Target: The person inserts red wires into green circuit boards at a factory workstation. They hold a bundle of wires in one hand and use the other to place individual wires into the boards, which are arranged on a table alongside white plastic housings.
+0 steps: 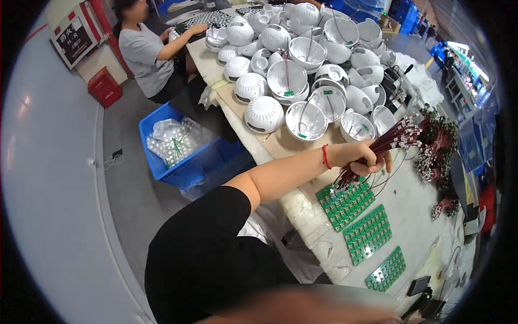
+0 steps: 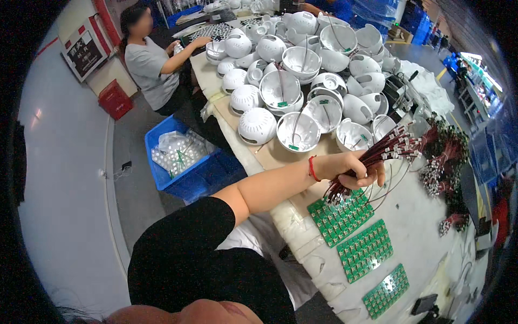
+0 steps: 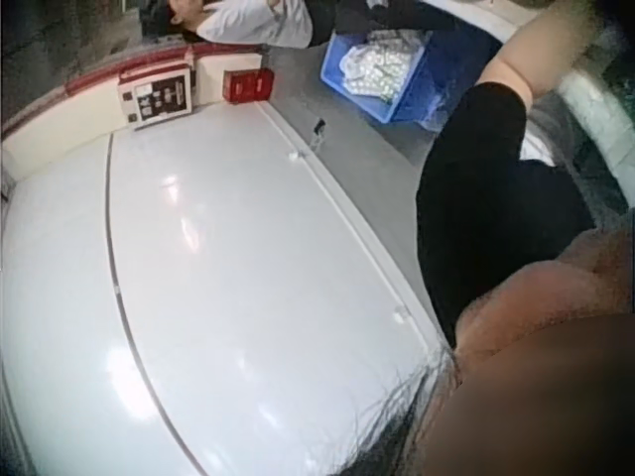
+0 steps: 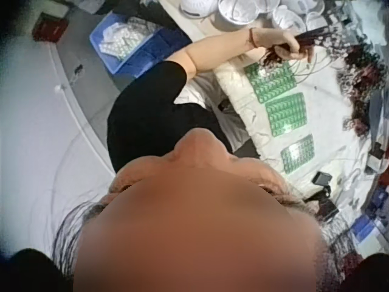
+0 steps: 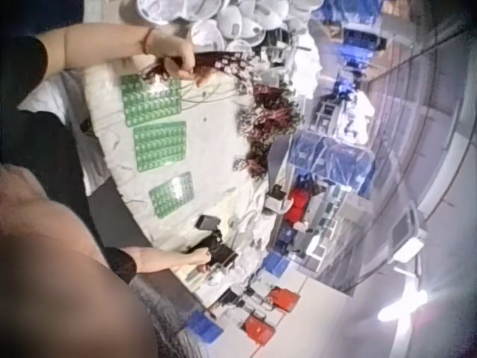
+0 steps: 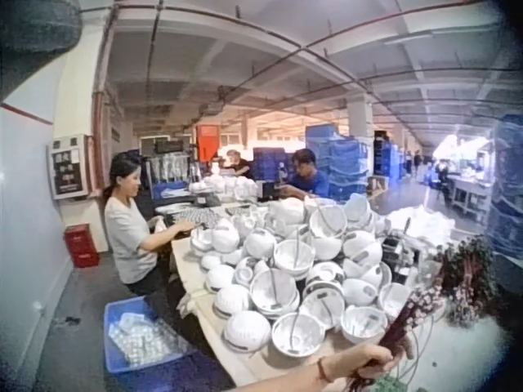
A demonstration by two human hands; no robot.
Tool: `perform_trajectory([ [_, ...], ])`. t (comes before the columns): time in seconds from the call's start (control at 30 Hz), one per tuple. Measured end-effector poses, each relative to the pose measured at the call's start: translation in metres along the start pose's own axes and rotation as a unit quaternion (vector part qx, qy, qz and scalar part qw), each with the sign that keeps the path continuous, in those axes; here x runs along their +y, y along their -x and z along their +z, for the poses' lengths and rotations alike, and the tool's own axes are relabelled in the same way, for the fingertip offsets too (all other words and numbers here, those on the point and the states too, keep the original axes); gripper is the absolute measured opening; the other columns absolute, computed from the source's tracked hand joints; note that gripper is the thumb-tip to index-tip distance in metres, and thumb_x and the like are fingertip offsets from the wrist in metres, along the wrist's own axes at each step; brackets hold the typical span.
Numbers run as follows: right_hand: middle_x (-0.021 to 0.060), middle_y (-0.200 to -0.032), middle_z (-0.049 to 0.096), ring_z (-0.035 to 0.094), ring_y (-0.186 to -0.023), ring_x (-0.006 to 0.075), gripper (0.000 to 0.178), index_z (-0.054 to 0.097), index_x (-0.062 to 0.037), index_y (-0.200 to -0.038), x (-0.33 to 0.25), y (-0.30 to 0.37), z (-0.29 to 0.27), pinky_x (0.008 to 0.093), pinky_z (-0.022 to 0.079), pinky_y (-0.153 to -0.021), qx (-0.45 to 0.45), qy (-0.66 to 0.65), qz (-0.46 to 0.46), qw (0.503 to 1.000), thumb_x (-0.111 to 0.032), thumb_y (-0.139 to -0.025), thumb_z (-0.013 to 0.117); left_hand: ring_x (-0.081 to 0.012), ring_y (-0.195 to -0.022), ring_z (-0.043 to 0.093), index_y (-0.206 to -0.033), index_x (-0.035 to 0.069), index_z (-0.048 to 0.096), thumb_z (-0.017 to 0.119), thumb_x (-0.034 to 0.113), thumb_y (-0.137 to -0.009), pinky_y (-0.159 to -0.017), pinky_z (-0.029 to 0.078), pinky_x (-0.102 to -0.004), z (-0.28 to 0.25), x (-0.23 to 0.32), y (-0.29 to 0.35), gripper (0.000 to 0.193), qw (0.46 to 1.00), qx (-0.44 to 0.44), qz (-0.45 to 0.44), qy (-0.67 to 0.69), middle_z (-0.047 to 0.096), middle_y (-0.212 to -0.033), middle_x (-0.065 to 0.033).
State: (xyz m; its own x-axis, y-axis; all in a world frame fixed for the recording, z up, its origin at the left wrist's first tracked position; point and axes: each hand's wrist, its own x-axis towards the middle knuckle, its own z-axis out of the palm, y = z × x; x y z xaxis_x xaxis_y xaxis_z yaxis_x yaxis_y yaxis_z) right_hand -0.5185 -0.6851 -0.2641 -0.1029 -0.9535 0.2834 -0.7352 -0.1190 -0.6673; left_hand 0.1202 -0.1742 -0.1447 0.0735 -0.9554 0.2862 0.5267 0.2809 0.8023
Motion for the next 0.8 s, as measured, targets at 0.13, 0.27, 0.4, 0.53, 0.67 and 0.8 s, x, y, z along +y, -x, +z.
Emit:
perform_trajectory([
  [0.13,0.0118,-0.104,0.063,0.059,-0.091,0.0237,0.032,0.059,0.0012,-0.112,-0.029,-0.026,-0.004,0.0345,0.047,-0.079,-0.076,-0.264,0.018,0.961,-0.022,-0.092,0.051,-0.0053,-0.031,0.030,-0.098,-0.010,0.055,0.049,-0.001,-0.063,-0.029,0.021,-0.0213,-0.002,-0.002,-0.005,0.037,0.999,-0.022,-0.019,0.029,0.049,-0.057,-0.0040],
  [0.27,-0.0004,-0.093,0.061,0.053,-0.072,0.0076,0.032,0.056,-0.0074,-0.120,-0.104,0.020,0.001,0.0226,0.041,-0.063,-0.262,-0.508,0.028,0.820,-0.022,-0.091,0.052,-0.0047,-0.033,0.031,-0.101,-0.010,0.056,0.049,0.000,-0.063,-0.029,0.020,-0.0203,0.002,0.001,-0.009,0.040,0.995,-0.070,-0.071,0.006,0.047,-0.056,-0.0030],
  [0.4,0.0042,-0.098,0.056,0.053,-0.086,0.0133,0.034,0.053,-0.0020,-0.119,-0.275,0.151,0.045,0.0263,0.044,-0.081,-0.218,-0.535,0.021,0.816,-0.017,-0.089,0.056,-0.0044,-0.034,0.029,-0.102,-0.009,0.056,0.052,0.002,-0.065,-0.031,0.018,-0.0218,-0.004,0.000,-0.007,0.039,0.997,-0.048,-0.065,-0.014,0.044,-0.055,0.0002],
  [0.53,0.0016,-0.080,0.056,0.053,-0.072,0.0096,0.020,0.057,0.0006,-0.099,-0.384,0.247,0.091,0.0231,0.044,-0.068,-0.344,-0.485,-0.103,0.797,-0.017,-0.090,0.055,-0.0042,-0.034,0.028,-0.104,-0.007,0.055,0.050,0.002,-0.068,-0.031,0.018,-0.0214,-0.008,0.002,0.001,0.037,1.000,0.006,-0.027,-0.010,0.043,-0.057,0.0009],
  [0.67,0.0044,-0.084,0.058,0.054,-0.074,0.0117,0.016,0.058,-0.0013,-0.093,-0.422,0.288,0.088,0.0238,0.044,-0.071,-0.416,-0.456,-0.204,0.760,-0.016,-0.089,0.057,-0.0047,-0.032,0.029,-0.110,-0.007,0.051,0.042,-0.002,-0.072,-0.030,0.022,-0.0202,-0.018,-0.006,-0.006,0.039,0.998,-0.020,0.039,0.048,0.048,-0.062,-0.0015],
  [0.8,0.0139,-0.109,0.052,0.056,-0.082,0.0200,0.013,0.055,-0.0012,-0.090,-0.463,0.299,0.039,0.0348,0.046,-0.078,-0.321,-0.527,-0.366,0.697,-0.012,-0.092,0.048,-0.0046,-0.031,0.028,-0.110,-0.007,0.050,0.039,-0.003,-0.074,-0.030,0.021,-0.0203,-0.024,-0.001,-0.007,0.038,0.996,-0.009,0.064,0.065,0.049,-0.062,-0.0020],
])
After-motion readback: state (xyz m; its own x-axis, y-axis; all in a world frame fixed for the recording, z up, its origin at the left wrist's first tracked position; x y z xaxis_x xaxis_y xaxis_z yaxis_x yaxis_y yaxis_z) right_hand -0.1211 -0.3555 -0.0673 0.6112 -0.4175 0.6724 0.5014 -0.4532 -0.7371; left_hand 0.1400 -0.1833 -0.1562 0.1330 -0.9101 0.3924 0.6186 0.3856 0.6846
